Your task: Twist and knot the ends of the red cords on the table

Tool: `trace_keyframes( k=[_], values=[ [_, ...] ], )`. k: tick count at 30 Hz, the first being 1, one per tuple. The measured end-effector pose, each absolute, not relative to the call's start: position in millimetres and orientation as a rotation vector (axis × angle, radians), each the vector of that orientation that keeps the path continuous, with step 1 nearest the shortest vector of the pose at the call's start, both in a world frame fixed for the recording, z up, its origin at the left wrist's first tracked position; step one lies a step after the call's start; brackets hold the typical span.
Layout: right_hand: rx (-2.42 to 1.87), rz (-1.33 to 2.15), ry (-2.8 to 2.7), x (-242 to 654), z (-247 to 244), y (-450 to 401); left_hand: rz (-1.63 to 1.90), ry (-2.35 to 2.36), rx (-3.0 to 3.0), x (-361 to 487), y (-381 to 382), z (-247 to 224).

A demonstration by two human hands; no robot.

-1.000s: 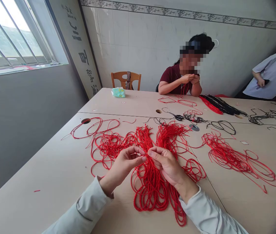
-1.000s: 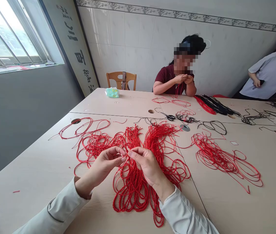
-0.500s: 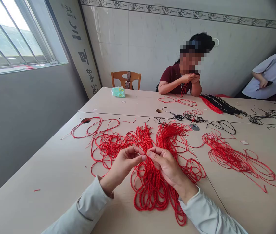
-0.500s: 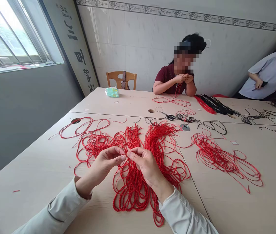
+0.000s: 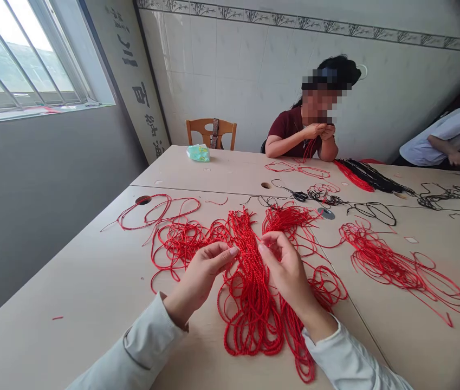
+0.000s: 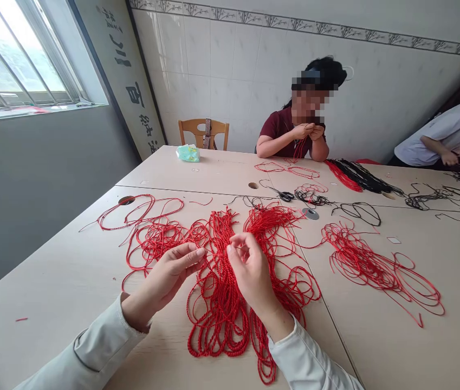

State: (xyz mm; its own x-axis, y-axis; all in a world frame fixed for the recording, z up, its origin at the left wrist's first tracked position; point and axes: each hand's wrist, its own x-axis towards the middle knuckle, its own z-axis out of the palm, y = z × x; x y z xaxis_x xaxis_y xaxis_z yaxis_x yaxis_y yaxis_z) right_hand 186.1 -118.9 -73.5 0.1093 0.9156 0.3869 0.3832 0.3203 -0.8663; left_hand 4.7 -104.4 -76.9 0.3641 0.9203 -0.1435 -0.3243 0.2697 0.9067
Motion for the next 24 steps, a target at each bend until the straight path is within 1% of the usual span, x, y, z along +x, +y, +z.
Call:
trace_keyframes(
  k=[2, 4, 8, 18, 21, 22, 24],
  values=[
    [-1.225, 0.267, -1.526, 187.3, -69.7, -120.8, 0.982, 0.808, 0.873, 5.7, -105.3, -76.7],
    [-1.167, 0.174, -1.644, 185.1, -66.9, -124.6, 0.991, 0.813, 0.849, 6.9, -106.1, -77.0],
    [-1.153, 0.32, -1.793, 177.4, -67.4, -131.0, 0.986, 0.793, 0.859, 9.0, -107.5, -78.1],
    [-1.198, 0.625, -1.677, 177.1, -62.6, -133.0, 0.99, 0.796, 0.926, 11.8, -108.3, -79.7],
    [-1.248, 0.681, -1.63, 180.9, -60.5, -130.4, 0.956, 0.89, 1.161, 9.5, -113.5, -74.7],
    [-1.267, 0.684, -1.613, 182.6, -59.7, -129.6, 0.991, 0.952, 1.3, 8.3, -116.0, -72.2],
    [-1.294, 0.68, -1.612, 185.6, -57.5, -129.0, 1.18, 1.064, 1.606, 5.8, -121.0, -66.9]
  ],
)
